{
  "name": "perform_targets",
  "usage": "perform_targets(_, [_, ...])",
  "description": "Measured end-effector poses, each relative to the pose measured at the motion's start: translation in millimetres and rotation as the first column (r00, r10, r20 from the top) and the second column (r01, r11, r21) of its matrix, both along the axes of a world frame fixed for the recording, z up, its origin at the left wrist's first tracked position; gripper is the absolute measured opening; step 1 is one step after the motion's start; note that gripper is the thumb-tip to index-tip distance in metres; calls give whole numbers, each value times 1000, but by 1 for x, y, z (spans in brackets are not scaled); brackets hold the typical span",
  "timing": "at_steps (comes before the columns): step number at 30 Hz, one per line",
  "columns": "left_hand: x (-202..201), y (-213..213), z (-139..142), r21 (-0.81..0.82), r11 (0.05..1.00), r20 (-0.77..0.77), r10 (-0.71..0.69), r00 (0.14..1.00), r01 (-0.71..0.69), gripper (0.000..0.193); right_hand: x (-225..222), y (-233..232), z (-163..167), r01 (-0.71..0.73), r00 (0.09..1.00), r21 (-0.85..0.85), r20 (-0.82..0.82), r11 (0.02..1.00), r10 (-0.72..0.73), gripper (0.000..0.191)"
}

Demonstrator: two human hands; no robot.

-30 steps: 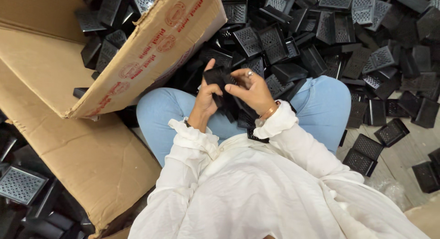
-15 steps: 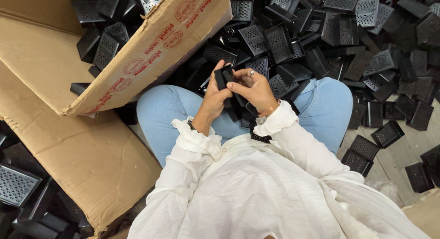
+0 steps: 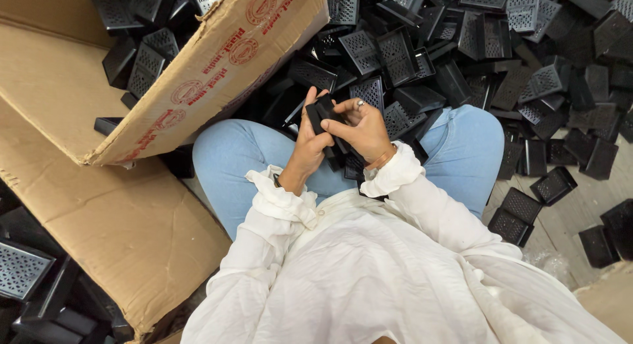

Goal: The person sits on the floor among large piles of black plastic grater-like components and handles them one at a time, turning each over in their hands before placing it into a cardboard box. A second person nearby also handles the parts.

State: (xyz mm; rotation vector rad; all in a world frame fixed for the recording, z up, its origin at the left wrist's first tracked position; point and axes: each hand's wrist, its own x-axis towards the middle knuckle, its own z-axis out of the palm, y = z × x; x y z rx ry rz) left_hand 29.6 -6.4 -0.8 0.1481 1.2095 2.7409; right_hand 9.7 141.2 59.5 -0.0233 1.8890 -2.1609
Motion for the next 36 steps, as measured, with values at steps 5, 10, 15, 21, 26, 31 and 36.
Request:
perform_targets(5, [5, 2, 3, 32, 999, 22, -1, 1000, 0, 110, 2, 6, 2, -24, 999, -33, 28, 999, 25, 33])
perform_targets(10, [7, -1, 7, 82, 997, 40, 8, 999, -11, 109, 3, 8, 7, -13, 998, -16, 57, 1000, 14, 30])
perform_targets(15, [8, -1, 10, 76, 997, 24, -6, 1000, 4, 108, 2, 7, 9, -27, 1000, -3, 5, 1000, 27, 31])
perform_targets(21, [11, 1, 13, 64, 998, 0, 2, 1000, -2, 110, 4, 8, 9, -22, 999, -51, 27, 998, 23, 32])
perform_targets(26, [12, 1, 23, 125, 992, 16, -15, 1000, 13, 110, 2, 15, -6, -28, 998, -42, 59, 999, 30, 32])
perform_targets(31, [15, 3, 35, 70, 997, -157, 26, 987, -16, 108, 4, 24, -20, 63, 997, 34, 44, 997, -64, 25])
perform_targets(36, [0, -7, 27, 181, 981, 30, 60, 998, -64, 109, -2, 34, -4, 50, 994, -44, -91, 998, -54, 31])
